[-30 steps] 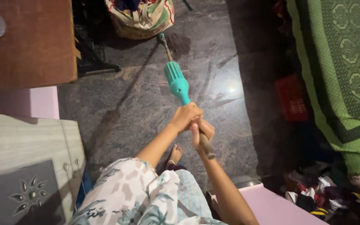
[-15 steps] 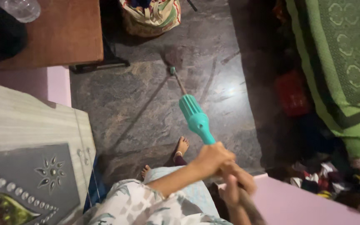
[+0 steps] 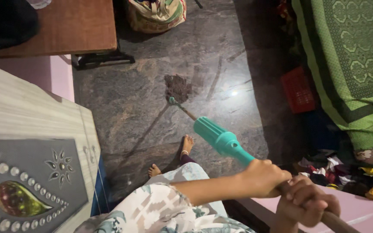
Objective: The person mops a tiled floor using a teal spin mop, moving it back and forth in a repetitive motion. The camera is positioned overhead, showing the hands and the mop head as the person cleans the area.
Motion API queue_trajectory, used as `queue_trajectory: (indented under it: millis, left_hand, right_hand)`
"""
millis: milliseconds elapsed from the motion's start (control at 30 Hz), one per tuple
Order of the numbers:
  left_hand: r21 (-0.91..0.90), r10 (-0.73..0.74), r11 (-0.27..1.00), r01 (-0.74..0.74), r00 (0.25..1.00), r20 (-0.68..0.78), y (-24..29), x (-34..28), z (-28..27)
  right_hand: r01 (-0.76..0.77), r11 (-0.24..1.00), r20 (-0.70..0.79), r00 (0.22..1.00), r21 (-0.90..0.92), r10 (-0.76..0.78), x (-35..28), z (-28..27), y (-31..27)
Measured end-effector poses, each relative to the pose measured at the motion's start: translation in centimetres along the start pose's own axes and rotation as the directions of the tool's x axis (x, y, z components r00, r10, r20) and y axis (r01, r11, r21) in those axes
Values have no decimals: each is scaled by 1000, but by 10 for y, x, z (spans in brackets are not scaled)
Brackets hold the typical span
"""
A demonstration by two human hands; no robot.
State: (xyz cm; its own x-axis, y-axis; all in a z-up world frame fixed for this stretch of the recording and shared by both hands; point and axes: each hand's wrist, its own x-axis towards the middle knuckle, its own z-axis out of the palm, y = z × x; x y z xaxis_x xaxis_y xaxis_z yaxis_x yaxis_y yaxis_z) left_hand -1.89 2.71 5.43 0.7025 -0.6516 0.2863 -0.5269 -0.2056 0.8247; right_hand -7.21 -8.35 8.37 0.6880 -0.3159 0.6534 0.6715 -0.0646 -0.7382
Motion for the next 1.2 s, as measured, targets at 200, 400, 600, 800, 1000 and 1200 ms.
queue_trajectory:
  millis: [200,400,600,800,1000,1200]
  left_hand:
    - [122,-119,986,111,991,61,-47,31,14]
    - [224,-293,930,291,956,-25,-169,61,19]
    - [315,-498,792,523,852,-162,-314,77,-6]
    - [180,-541,759,626,760,-360,-344,49,-70]
    - [225,-260,877,424,813,-521,-265,31,-90]
    - [327,-1,927,184,873,-487,-152,-5,-71]
  right_hand:
    - [-52,999,-95,994,4,53,0,-13,63]
    - [-172,981,9,985,91,172,-2,12,170]
    - [-448,888,34,894,106,447,0,63,289]
    - [-299,951,391,869,-74,304,35,113,322]
    - [-82,996,671,737,-28,80,68,121,252]
    - [-135,956,629,727,-262,275,58,101,98]
